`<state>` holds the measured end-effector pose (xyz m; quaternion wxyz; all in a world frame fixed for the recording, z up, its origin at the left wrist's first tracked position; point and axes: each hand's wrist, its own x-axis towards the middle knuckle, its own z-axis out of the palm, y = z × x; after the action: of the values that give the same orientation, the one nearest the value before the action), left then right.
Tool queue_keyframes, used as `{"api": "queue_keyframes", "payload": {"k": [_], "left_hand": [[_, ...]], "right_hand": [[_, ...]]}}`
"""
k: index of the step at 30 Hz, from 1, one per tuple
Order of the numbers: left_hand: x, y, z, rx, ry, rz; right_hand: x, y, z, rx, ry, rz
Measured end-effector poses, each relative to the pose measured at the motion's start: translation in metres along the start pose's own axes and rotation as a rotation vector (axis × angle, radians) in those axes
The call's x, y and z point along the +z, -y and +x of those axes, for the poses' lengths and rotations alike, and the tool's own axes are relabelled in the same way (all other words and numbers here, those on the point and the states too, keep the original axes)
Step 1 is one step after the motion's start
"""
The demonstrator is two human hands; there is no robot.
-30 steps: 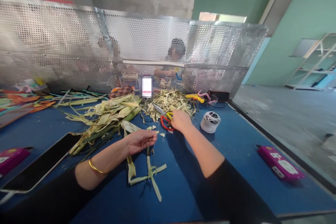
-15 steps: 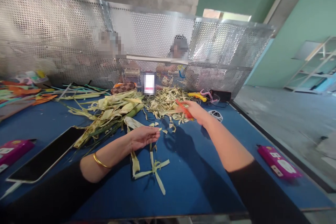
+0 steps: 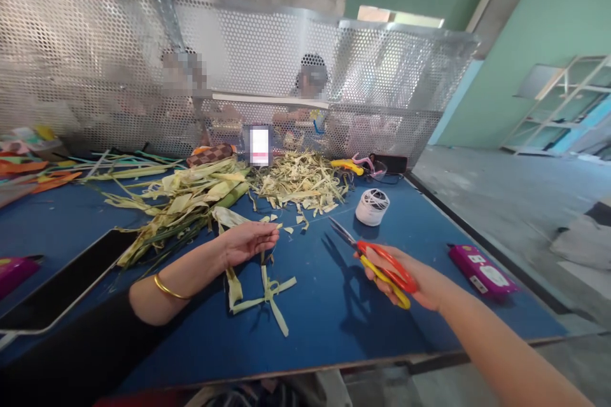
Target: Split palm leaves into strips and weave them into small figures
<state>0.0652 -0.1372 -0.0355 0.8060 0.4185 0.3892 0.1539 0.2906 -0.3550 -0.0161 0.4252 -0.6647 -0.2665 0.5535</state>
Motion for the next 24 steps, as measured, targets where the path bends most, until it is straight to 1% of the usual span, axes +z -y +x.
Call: {"api": "queue_keyframes", "payload": {"k": [3,9,12,16,18,20,22,24], "left_hand": [[0.0,0.0,0.0,0.008,-0.011,0.0],[0.002,0.002,-0.001,0.021,-0.025,0.04],[0.003,0.003,-0.001,0.027,-0.02,0.058],[0.003,0.003,-0.001,0.037,-0.024,0.058],[0.004,0.002,-0.001,0.027,-0.027,0.057],[0.004,0.002,-0.001,0.015,-0.027,0.056],[0.004,0.002,0.0,0.013,-0.023,0.056],[0.003,0.002,0.0,0.017,-0.019,0.059]], "right_hand": [[0.007,0.003,0.011,-0.025,0.034,-0.035],[0.021,0.016,0.033,-0.014,0.007,-0.033],[0.028,0.023,0.04,0.01,-0.047,-0.059],[0.03,0.023,0.047,0.01,-0.154,-0.217],[0.027,0.02,0.048,-0.057,-0.17,-0.402],[0.024,0.018,0.047,-0.18,-0.207,-0.709],[0.022,0.016,0.045,-0.275,-0.294,-1.05],[0.022,0.014,0.042,-0.278,-0.4,-1.3]]}}
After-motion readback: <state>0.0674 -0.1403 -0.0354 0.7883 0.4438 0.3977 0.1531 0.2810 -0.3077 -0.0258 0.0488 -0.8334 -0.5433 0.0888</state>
